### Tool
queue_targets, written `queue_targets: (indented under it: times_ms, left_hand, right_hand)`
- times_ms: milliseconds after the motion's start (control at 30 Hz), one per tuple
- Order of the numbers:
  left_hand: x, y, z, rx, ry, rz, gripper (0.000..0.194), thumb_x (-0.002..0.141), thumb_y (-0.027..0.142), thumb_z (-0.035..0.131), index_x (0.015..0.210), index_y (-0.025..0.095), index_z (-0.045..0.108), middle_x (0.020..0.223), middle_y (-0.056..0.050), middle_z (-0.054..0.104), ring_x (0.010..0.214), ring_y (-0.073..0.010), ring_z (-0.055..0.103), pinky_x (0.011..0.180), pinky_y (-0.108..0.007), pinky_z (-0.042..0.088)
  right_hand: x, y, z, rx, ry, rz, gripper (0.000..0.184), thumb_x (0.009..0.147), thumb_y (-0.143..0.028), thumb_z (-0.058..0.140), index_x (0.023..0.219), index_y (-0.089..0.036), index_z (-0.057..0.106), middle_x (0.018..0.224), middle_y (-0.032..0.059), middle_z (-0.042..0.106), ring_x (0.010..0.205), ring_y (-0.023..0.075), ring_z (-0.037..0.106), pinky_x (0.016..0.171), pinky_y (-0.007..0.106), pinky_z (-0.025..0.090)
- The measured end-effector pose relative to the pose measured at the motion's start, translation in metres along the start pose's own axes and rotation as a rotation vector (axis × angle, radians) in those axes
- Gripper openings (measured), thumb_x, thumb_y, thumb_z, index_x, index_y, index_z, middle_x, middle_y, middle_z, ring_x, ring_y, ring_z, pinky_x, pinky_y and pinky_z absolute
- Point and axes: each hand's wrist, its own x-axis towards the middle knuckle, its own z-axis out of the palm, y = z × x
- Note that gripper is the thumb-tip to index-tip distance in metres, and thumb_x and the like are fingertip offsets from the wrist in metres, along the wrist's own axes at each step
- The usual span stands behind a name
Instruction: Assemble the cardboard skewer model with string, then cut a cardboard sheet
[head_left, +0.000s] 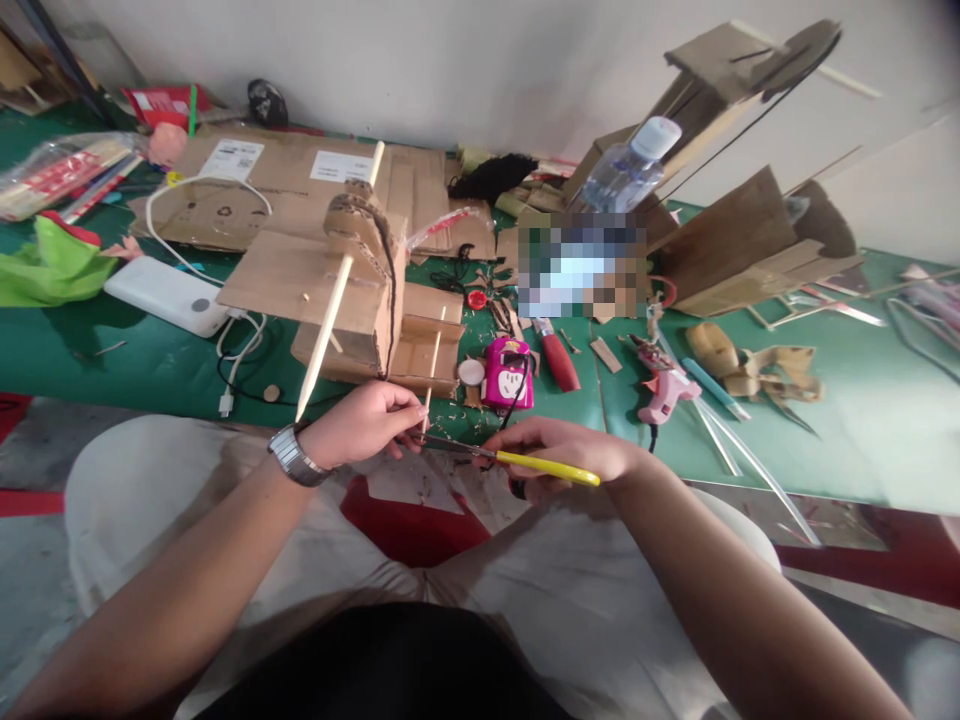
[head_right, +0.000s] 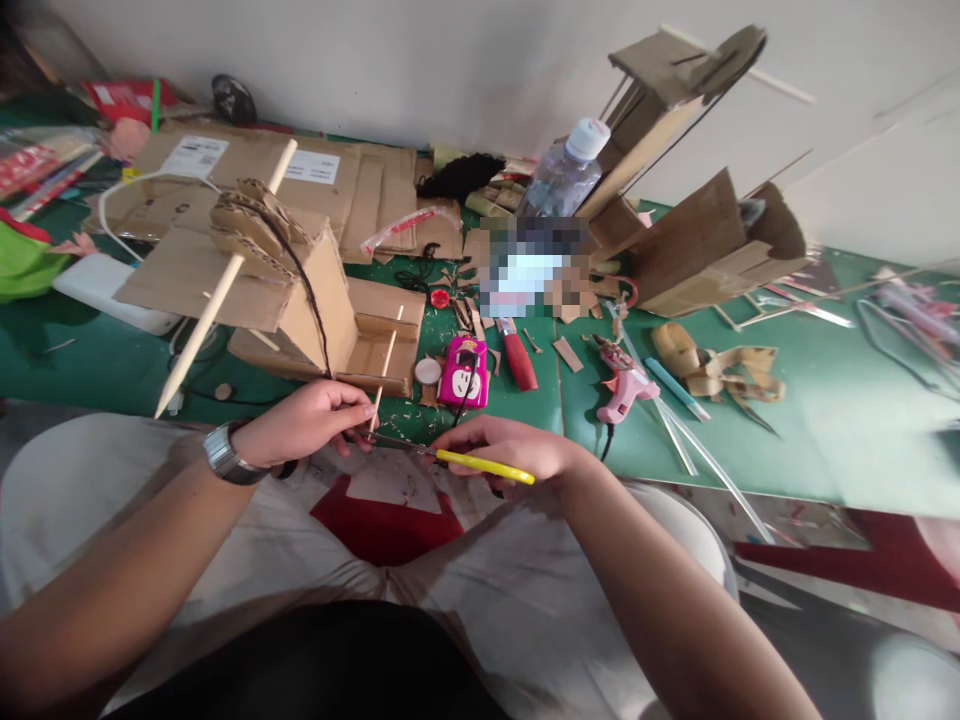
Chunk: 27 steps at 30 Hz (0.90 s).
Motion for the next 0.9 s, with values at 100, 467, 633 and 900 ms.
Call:
queue_targets:
  times_ms: [100,467,633,900]
  left_hand:
    - [-0.0007,0.0012,0.0,0.015,0.005,0.007,0.029,0.095,0.04,0.062,0.084,0.015,0.069,0.085,-0.007,0.073,0.073,-0.0176,0.075,0.053,-0.022,0.058]
    - [-0.0006,0.002,-0.0004,0.028,0.005,0.001,0.029,0.094,0.041,0.064,0.084,0.014,0.069,0.085,-0.007,0.073,0.072,-0.0173,0.074,0.054,-0.023,0.058]
    - [-0.0006,0.002,-0.0002,0.028,0.008,-0.005,0.028,0.096,0.039,0.061,0.084,0.014,0.069,0.085,-0.007,0.073,0.073,-0.0167,0.074,0.054,-0.022,0.059]
    - [-0.0019,0.0035,0.0002,0.019,0.012,-0.02,0.028,0.096,0.037,0.06,0.083,0.015,0.07,0.084,-0.007,0.073,0.073,-0.0167,0.075,0.053,-0.021,0.058]
  right_hand:
    - [0.0004,0.0008,0.0001,0.002,-0.003,0.008,0.053,0.089,-0.051,0.076,0.127,-0.015,0.073,0.076,-0.0016,0.06,0.047,0.0048,0.046,0.038,0.015,0.036]
    - [0.0007,0.0006,0.0003,-0.003,-0.01,0.005,0.059,0.088,-0.055,0.077,0.131,-0.014,0.072,0.073,-0.0022,0.059,0.046,0.0046,0.044,0.039,0.016,0.036]
    - [0.0011,-0.0003,0.0015,-0.001,-0.007,0.002,0.06,0.088,-0.055,0.078,0.132,-0.015,0.073,0.074,-0.002,0.059,0.046,0.0044,0.044,0.038,0.016,0.035]
    - [0.0014,0.0029,0.0013,0.0,-0.002,0.003,0.061,0.086,-0.055,0.079,0.131,-0.015,0.074,0.069,-0.0031,0.056,0.046,0.0056,0.045,0.038,0.016,0.036]
